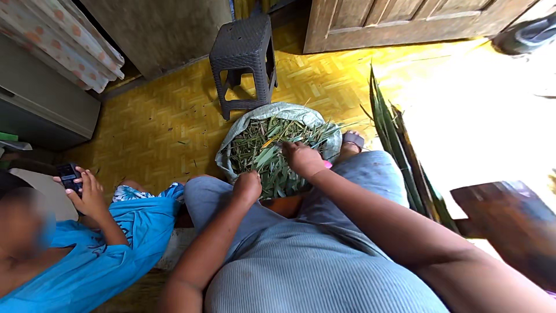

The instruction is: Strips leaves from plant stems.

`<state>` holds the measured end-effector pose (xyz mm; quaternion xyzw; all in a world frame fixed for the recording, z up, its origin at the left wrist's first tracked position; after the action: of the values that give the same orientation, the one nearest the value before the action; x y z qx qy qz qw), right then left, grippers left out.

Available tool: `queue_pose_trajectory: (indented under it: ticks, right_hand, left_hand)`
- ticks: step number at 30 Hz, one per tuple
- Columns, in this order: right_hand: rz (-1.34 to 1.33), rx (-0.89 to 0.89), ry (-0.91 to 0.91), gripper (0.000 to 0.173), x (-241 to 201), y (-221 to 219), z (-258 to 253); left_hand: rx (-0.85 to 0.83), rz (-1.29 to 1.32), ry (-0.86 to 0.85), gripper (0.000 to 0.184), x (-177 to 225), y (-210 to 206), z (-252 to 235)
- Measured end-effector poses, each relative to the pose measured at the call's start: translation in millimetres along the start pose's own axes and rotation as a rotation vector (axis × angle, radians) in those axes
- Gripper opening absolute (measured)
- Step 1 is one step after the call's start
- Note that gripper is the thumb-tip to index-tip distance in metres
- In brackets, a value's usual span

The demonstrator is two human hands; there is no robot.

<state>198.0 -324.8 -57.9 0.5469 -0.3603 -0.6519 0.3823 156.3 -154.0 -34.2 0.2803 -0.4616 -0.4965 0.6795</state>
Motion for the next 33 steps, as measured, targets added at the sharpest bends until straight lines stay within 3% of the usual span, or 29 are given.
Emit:
queue_pose_trajectory:
  ticks: [4,9,15,22,25,29,33]
  right_hand:
    - [-0.146,0.016,0.016,0.046,0.0,7.1,6.6]
    - [-0.247,-0.127,0.153,0.041,-29.1,-1.4,43.6]
    - [-0.108,-0.199,0.167,0.043,-37.7,-6.6,48.2]
    - [0.115,-0.13,0.195,0.041,-28.5,-11.8,34.7]
    - [0.128,-0.111,0.086,0.041,-9.9,-6.9,18.8]
    - [-0.05,-0.001,-0.079,0.043,19.2,0.3,4.2]
    - [-0.27,-0.008,0.017,0.04,0.9,-4.0,24.6]
  left_hand:
    - [0.014,-0.013,0.008,0.041,-3.6,-1.4,-1.9]
    - [0.054,-0.074,-0.003,0.04,1.6,-2.0,-3.6]
    - [0.077,-0.179,-0.024,0.04,7.5,-1.7,-1.8]
    - [0.075,-0.245,-0.027,0.041,11.6,-5.5,4.8]
    - [0.058,-0.234,-0.032,0.042,10.0,-4.3,6.5]
    - [0.051,-0.169,-0.011,0.041,3.9,-2.3,4.7]
    - [0.062,-0.052,-0.015,0.041,3.8,-2.8,-0.4]
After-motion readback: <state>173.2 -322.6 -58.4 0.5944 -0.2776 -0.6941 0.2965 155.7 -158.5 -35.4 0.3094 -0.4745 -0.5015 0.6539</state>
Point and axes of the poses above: each hand's wrist, its own z-axis away from the middle knuckle, its own y-axis out of the back of the hand, x = y × z, the point moved 5 cm from there along -z, towards the middle knuckle, and after that the axes turned 9 degrees about x, right-handed, at the moved point
